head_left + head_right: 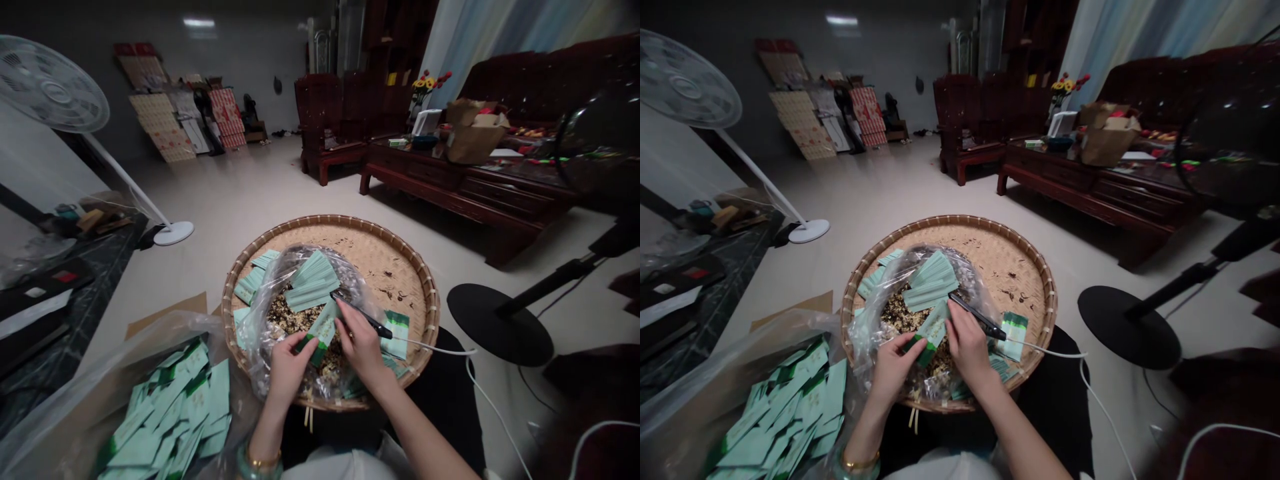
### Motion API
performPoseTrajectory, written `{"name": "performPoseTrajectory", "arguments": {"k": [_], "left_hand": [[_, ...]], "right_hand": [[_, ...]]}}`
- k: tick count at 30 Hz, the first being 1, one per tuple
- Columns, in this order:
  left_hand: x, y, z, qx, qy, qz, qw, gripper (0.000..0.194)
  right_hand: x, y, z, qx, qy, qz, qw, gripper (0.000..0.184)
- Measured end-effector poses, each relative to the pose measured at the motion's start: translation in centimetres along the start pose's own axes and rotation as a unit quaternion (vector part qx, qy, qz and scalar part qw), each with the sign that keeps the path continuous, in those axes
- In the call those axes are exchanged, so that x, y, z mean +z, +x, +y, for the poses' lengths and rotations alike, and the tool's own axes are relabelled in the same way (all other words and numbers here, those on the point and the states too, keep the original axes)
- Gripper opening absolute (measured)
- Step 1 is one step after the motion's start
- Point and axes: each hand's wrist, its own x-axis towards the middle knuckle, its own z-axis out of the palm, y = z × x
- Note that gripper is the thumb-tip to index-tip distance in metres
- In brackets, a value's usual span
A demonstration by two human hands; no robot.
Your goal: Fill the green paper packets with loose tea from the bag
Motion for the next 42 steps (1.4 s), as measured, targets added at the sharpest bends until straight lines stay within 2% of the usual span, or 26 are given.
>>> {"name": "performPoseTrajectory", "arguments": {"k": [3,8,10,14,18,23,28,30,32,35,37,39,42], "left_hand": [[0.0,-0.1,0.0,0.012,0.015,0.007,1.000,0.024],[0.0,-0.4,0.2,0.034,0.024,0.005,0.999,0.023],[-0.3,-0.4,0.2,0.040,0.023,0.017,0.999,0.022],[-0.9,-0.1,-0.1,0.037,-0.007,0.046,0.998,0.021],[-1.2,0.0,-0.5,0.004,-0.042,0.028,0.999,0.023],[-1.4,-0.1,-0.7,-0.063,-0.102,-0.004,0.993,0.031],[-1.5,0.0,-0.6,-0.073,-0.097,-0.005,0.993,0.037],[-1.4,0.0,-0.6,-0.071,-0.094,-0.022,0.993,0.037],[-1.4,0.0,-0.6,-0.076,-0.086,-0.042,0.992,0.036],[-1.5,0.1,-0.6,-0.077,-0.084,-0.059,0.992,0.037],[-1.5,0.1,-0.5,-0.071,-0.087,-0.064,0.992,0.038],[-1.5,0.1,-0.5,-0.065,-0.088,-0.067,0.992,0.040],[-1.7,0.1,-0.6,-0.059,-0.074,-0.102,0.990,0.039]], "right_hand": [[-0.3,0.2,0.1,-0.017,0.007,0.017,1.000,0.038],[-1.2,0.5,0.1,0.031,-0.005,0.054,0.998,0.011],[-1.5,0.5,0.0,0.033,0.011,0.030,0.999,0.010],[-1.8,0.1,-1.0,-0.006,0.057,0.004,0.998,0.015],[-1.5,-0.5,-1.8,-0.024,0.076,0.014,0.997,0.008],[-1.7,-0.6,-1.9,0.027,0.129,0.003,0.991,0.010],[-1.7,-0.7,-1.8,0.070,0.142,-0.003,0.987,0.011],[-1.6,-0.9,-1.6,0.116,0.139,-0.028,0.983,0.014],[-1.4,-1.0,-1.4,0.192,0.164,-0.075,0.965,0.021],[-1.3,-0.9,-1.1,0.289,0.277,-0.147,0.905,0.029],[-1.4,-0.6,-1.1,0.311,0.347,-0.170,0.868,0.033],[-1.6,-0.2,-1.1,0.322,0.384,-0.191,0.844,0.037],[-2.0,0.2,-1.2,0.342,0.416,-0.261,0.801,0.044]]}}
